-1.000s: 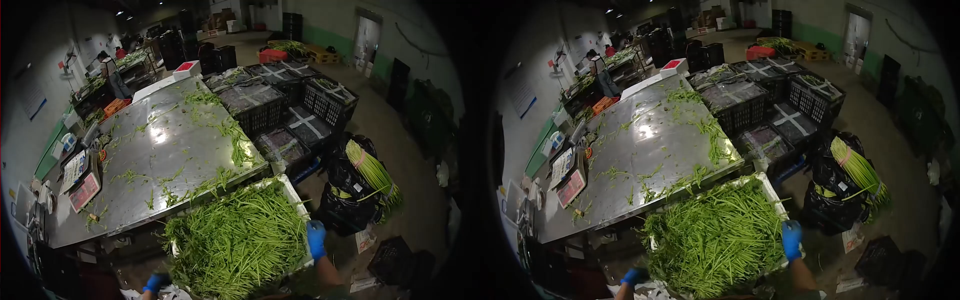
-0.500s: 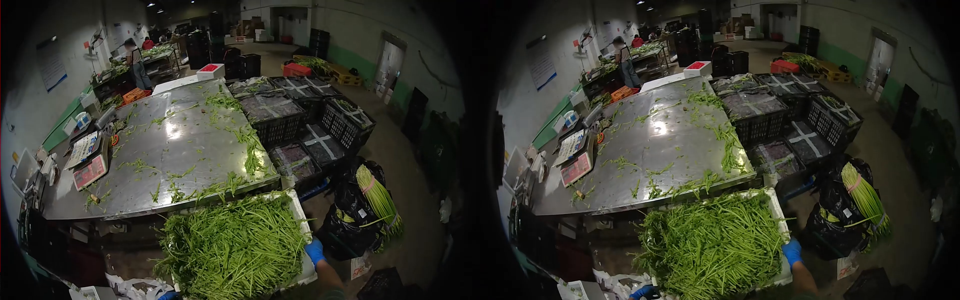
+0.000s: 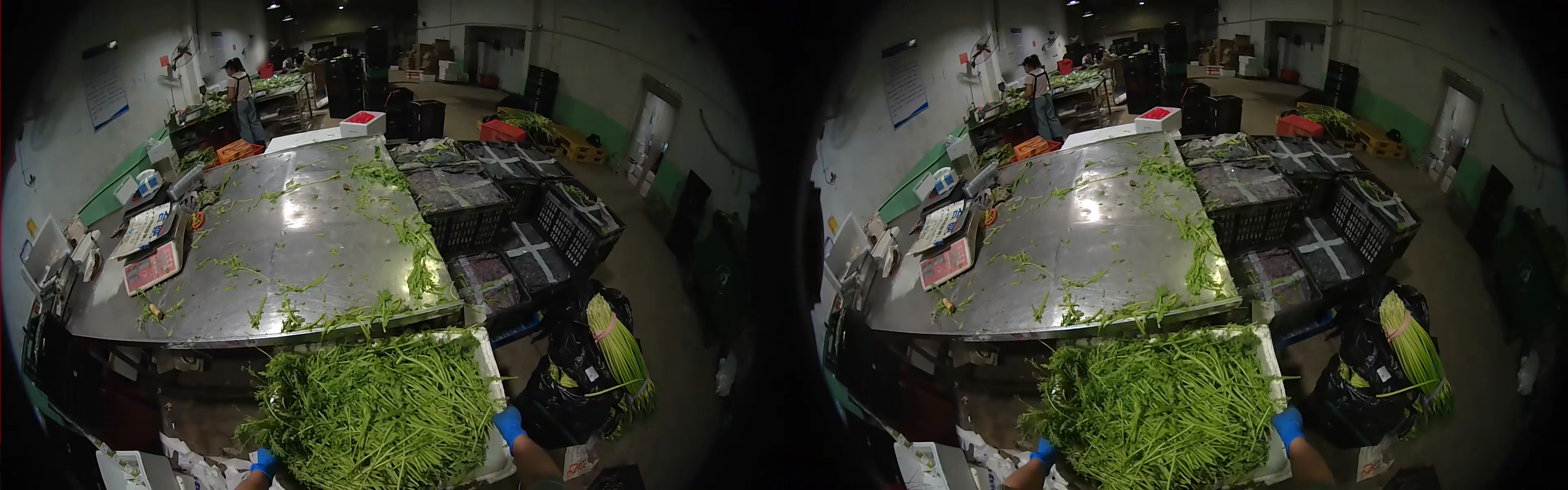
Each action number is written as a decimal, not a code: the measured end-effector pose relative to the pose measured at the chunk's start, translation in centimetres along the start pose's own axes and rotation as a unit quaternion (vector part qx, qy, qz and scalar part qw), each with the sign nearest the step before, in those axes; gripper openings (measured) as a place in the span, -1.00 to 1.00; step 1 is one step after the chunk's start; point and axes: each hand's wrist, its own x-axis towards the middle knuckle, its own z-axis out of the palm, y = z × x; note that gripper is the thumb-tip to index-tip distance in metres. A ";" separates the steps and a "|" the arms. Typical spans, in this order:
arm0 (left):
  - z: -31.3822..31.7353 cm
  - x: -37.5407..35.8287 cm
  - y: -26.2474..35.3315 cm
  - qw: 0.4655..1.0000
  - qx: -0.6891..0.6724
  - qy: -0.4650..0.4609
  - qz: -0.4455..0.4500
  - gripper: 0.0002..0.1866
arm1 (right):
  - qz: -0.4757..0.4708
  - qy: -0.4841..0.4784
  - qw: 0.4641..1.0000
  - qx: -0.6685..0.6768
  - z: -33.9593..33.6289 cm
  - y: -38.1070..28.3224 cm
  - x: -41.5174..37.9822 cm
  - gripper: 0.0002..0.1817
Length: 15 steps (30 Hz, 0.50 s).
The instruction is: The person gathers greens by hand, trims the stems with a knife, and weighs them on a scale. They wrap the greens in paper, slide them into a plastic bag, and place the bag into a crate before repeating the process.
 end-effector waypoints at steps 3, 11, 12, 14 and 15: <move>-1.3 0.0 1.6 0.997 -0.069 -0.026 0.023 -0.71 | -0.019 -0.015 1.000 0.012 0.3 1.1 0.8 -0.58; 0.5 0.8 4.3 0.881 -0.455 -0.041 0.123 -0.63 | -0.001 0.062 0.998 -0.011 0.1 -0.9 -1.0 -0.69; -0.5 0.1 5.5 0.880 -0.456 -0.042 0.126 -0.63 | -0.011 0.085 0.996 -0.015 0.2 -0.8 -0.7 -0.70; -2.7 -1.5 7.8 0.962 0.076 0.019 0.262 -0.61 | -0.021 0.088 0.996 -0.022 0.0 -0.7 -0.4 -0.72; -2.4 -1.0 6.9 0.962 0.075 0.020 0.262 -0.61 | -0.028 0.085 0.996 -0.030 0.1 -0.6 -0.3 -0.73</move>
